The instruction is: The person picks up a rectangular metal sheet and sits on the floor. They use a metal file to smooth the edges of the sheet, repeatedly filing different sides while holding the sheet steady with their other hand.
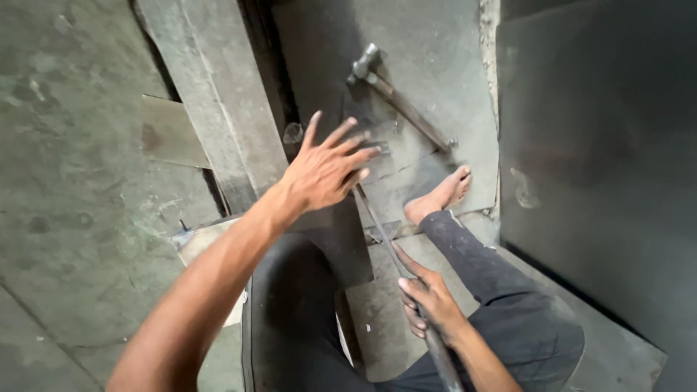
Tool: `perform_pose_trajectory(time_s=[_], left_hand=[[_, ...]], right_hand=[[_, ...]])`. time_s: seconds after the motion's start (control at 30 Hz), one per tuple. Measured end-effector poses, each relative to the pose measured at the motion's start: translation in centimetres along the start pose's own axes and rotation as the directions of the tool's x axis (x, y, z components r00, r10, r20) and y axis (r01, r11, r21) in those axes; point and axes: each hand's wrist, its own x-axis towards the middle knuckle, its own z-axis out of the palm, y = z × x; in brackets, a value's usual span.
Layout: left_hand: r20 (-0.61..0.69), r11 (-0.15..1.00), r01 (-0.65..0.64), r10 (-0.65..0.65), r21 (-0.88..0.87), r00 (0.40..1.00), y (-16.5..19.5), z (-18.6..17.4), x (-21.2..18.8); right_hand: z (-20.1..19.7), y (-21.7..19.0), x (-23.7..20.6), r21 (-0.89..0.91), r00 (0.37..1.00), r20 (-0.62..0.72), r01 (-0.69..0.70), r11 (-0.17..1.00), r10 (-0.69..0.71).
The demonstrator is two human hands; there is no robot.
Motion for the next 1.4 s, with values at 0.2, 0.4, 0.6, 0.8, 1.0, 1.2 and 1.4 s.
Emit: perform_pose_trajectory(time_s=[0.2,0.4,0.6,0.8,1.0,1.2,1.4], left_hand=[[0.506,0.999,0.003,-0.018,0.032,0.862,-0.6,-0.7,4.5],[0.555,0.953,0.089,-0.243,0.29,0.796,-3.1,-1.7,7.3],[0.529,0.995,-0.037,-0.015,0.088,0.849,-2.1,-0.6,6.7],[0.45,0.969,0.161,-0.23,0.186,0.863,-4.6,-1.2,7.3],[0.548,0.971,0.057,-0.18,0.234,0.817,-3.9,-0.8,6.6],[0.547,0.977,-0.021,-0.101,0.212,0.831,-3.4,0.0,6.0],[0.376,0.943,0.061,-0.189,0.328,0.907,-5.5,0.8,6.3]], right_hand=[[-3.8,0.7,-3.0,-0.177,0.996,0.062,-0.051,0.983,0.063],[-3.0,-0.9,7.6,-0.369,0.99,0.137,0.034,0.929,0.018],[-5.0,1.2,1.7,-0.372,0.912,0.282,0.389,0.843,-0.296],[-4.1,0.7,4.1,-0.499,0.929,0.254,0.365,0.786,-0.27],[-3.4,1.3,6.4,-0.486,0.92,0.219,0.391,0.782,-0.324],[-4.0,0.2,3.6,-0.331,0.918,0.289,0.362,0.871,-0.272],[-1.4,0.0,7.7,-0.25,0.997,0.068,-0.026,0.968,0.045]])
